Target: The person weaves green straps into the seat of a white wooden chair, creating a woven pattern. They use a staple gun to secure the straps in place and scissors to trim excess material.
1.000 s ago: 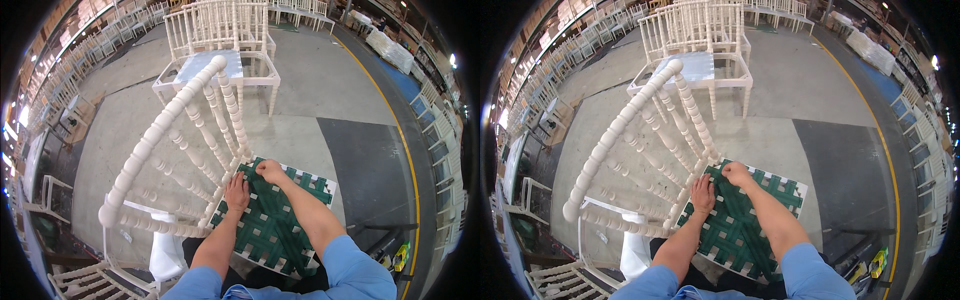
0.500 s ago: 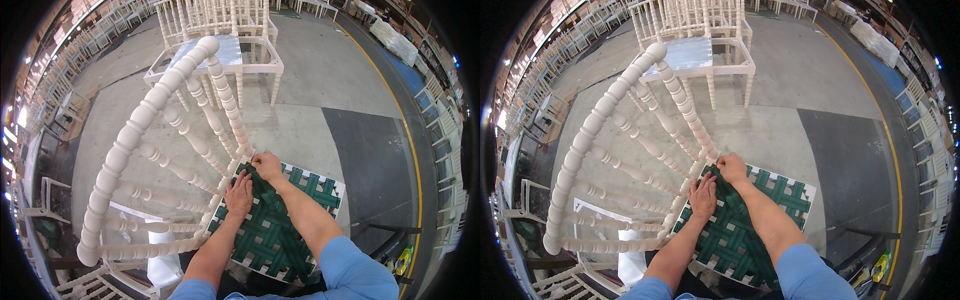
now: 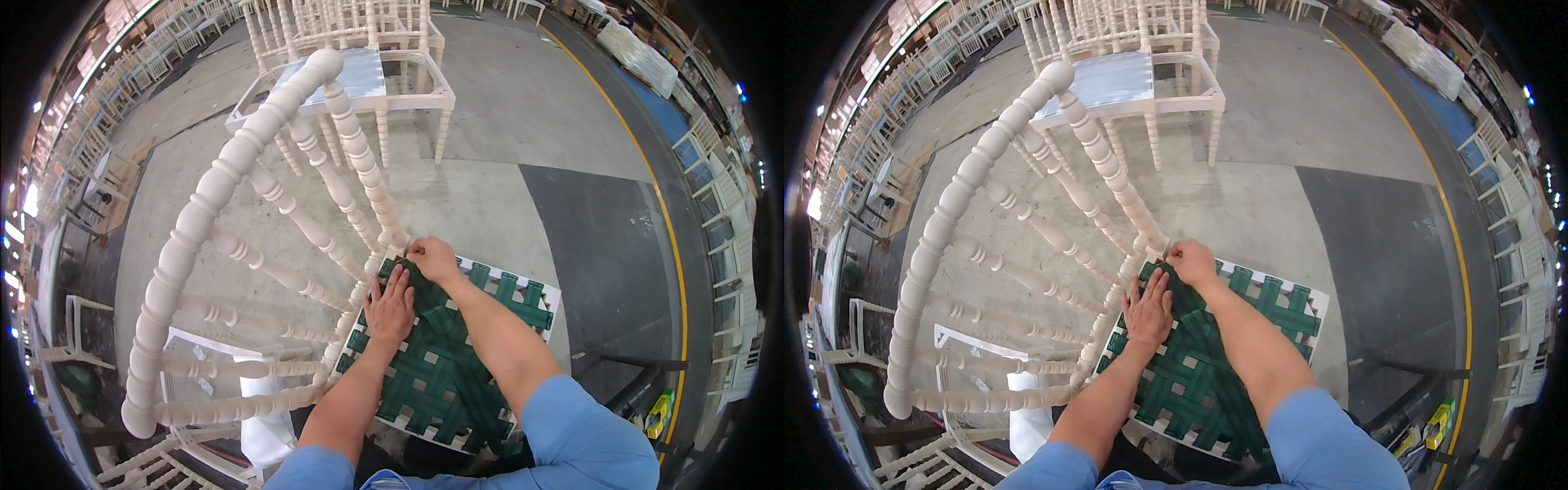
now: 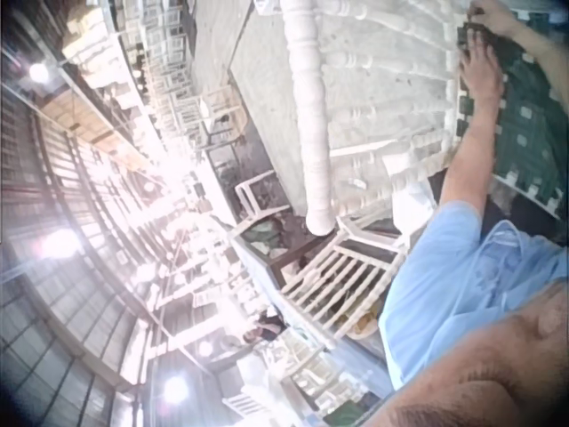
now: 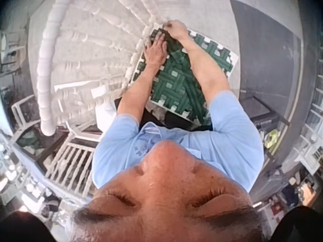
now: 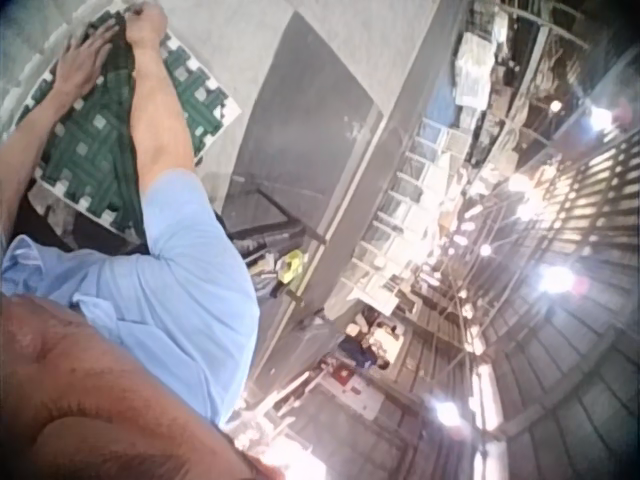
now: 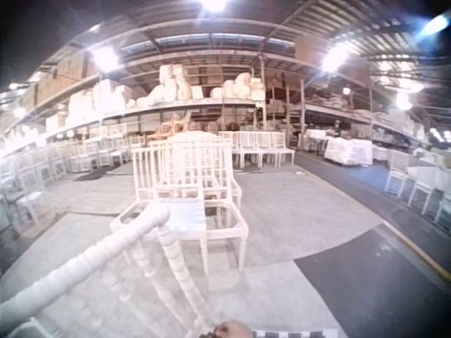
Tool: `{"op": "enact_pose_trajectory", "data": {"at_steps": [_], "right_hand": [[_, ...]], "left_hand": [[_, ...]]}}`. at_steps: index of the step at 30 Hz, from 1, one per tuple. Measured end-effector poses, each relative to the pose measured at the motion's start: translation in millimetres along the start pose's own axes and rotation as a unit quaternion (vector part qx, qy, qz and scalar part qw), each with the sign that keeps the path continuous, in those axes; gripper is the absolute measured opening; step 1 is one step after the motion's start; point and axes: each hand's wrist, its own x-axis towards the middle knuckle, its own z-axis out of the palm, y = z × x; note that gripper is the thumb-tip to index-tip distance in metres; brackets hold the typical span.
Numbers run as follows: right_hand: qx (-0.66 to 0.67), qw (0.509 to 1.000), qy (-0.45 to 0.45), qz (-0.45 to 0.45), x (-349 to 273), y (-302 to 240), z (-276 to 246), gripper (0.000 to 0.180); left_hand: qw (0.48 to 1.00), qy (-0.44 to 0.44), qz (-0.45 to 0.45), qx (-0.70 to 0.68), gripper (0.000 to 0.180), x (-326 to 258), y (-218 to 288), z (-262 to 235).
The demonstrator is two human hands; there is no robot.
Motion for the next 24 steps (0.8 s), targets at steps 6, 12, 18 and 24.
{"op": "enact_pose_trajectory", "data": {"at_steps": [6, 12, 18, 24], "right_hand": [[0.286, 0.955, 0.058, 0.051, -96, 36, -75, 0.028], [0.240, 0.897, 0.320, 0.188, -343, 129, -167, 0.021], [-0.119, 0.705, 0.553, 0.427, -585, 194, -216, 0.023], [-0.043, 0.662, 0.379, 0.645, -651, 267, -287, 0.059]], "left_hand": [[0.998, 0.029, 0.010, 0.046, 0.048, 0, -1, 4], [0.985, 0.104, 0.114, 0.077, 0.044, 24, -4, 14], [0.982, 0.040, 0.056, 0.173, 0.050, 25, 20, 8], [0.990, 0.028, 0.079, 0.112, 0.045, 35, 16, -1]]}}
